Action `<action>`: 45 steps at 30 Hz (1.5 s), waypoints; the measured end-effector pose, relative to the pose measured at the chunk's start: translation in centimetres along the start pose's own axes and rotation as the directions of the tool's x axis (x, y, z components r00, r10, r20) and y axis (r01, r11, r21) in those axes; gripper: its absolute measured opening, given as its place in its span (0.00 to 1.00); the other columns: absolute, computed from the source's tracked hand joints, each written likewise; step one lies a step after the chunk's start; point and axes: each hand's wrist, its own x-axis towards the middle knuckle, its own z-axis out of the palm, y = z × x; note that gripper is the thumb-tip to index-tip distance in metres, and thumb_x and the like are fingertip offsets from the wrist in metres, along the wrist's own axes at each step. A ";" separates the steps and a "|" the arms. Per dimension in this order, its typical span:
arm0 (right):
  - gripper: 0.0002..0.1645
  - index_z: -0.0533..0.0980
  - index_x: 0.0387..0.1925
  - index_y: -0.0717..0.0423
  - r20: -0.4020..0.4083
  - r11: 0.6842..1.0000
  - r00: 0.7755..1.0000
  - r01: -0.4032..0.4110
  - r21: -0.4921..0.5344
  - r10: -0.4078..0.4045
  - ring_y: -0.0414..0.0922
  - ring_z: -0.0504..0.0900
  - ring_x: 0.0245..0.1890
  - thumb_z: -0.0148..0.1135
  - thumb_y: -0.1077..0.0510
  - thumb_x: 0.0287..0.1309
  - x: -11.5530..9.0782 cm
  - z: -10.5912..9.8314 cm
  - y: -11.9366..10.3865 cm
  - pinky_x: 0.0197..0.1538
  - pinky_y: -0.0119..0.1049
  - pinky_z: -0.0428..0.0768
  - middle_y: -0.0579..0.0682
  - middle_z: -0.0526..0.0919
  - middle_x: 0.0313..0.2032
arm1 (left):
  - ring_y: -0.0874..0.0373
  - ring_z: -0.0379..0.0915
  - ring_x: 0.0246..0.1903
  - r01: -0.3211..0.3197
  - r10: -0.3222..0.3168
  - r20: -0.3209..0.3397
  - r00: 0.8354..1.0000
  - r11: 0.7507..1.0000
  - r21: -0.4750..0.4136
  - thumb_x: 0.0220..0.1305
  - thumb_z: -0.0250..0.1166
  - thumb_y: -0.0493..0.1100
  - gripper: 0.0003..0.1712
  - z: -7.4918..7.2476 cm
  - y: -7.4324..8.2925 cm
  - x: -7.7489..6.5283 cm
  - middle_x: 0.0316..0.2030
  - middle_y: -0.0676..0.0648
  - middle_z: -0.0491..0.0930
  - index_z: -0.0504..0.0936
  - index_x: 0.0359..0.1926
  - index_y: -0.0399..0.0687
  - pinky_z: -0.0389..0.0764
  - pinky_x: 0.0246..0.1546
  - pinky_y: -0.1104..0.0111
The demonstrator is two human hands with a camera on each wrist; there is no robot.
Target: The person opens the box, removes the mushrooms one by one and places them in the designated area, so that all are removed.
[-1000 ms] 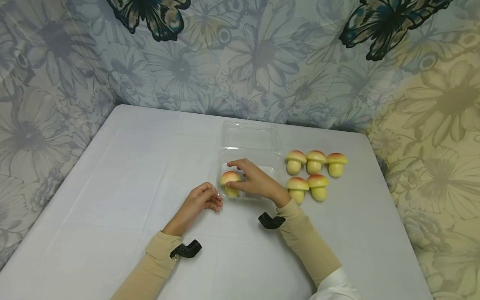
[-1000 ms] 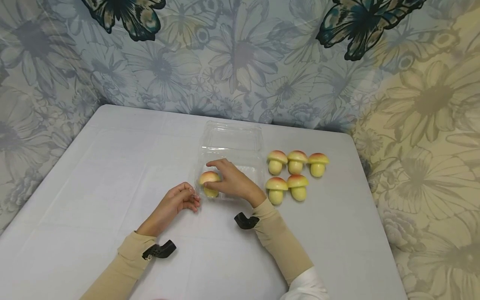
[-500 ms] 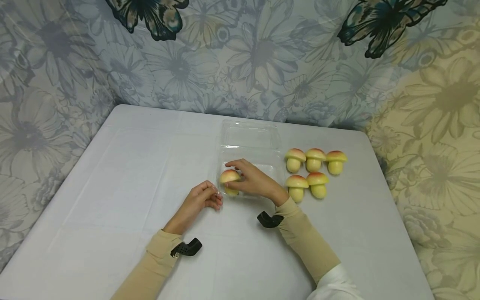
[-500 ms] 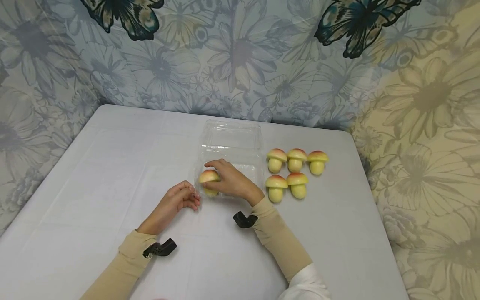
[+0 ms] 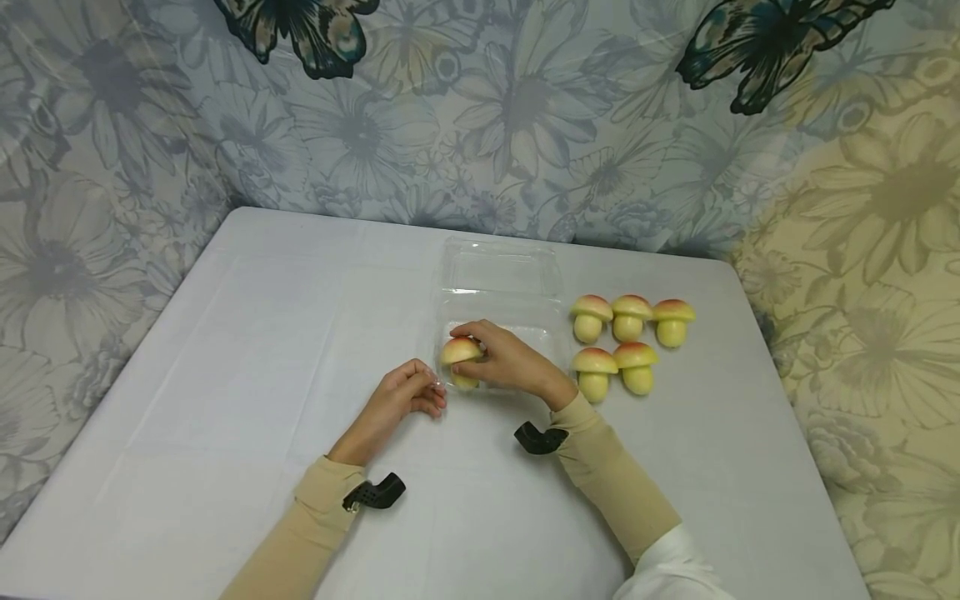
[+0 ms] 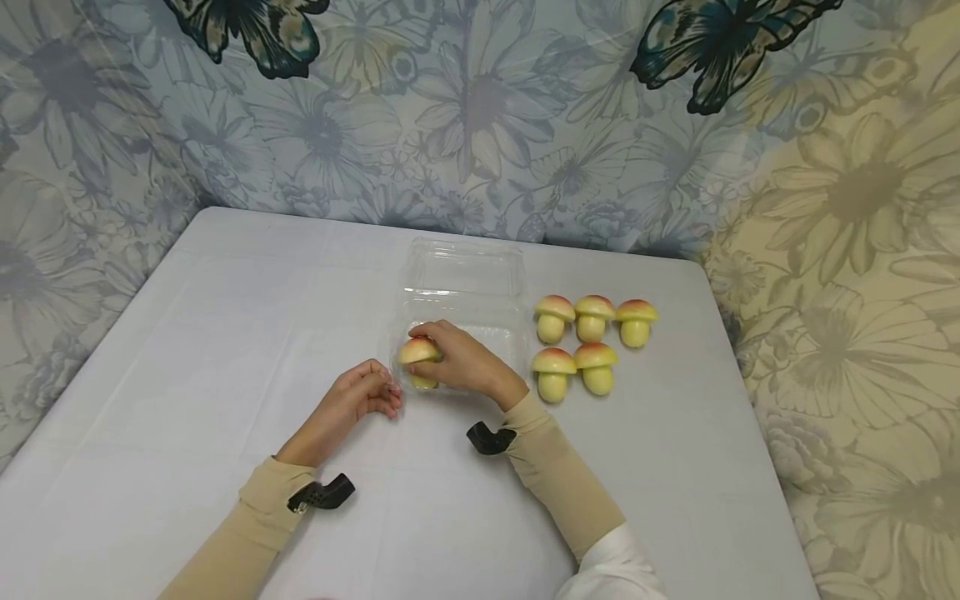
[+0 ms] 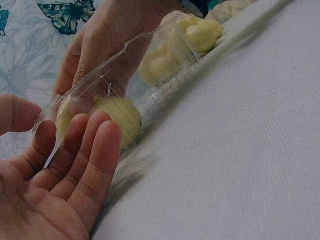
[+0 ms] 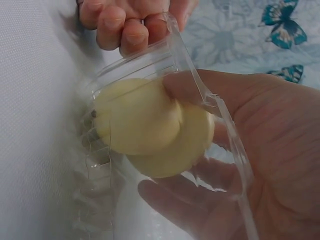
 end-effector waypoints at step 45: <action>0.29 0.73 0.65 0.56 -0.031 0.998 0.999 0.017 -0.055 -0.019 0.48 0.79 0.53 0.68 0.58 0.63 -0.6 -0.4 -0.4 0.56 0.40 0.80 0.56 0.79 0.58 | 0.57 0.81 0.34 -0.013 0.013 -0.006 1.000 1.000 0.002 0.78 0.52 0.43 0.10 0.3 -0.1 0.0 0.36 0.47 0.80 0.72 0.40 0.41 0.87 0.38 0.68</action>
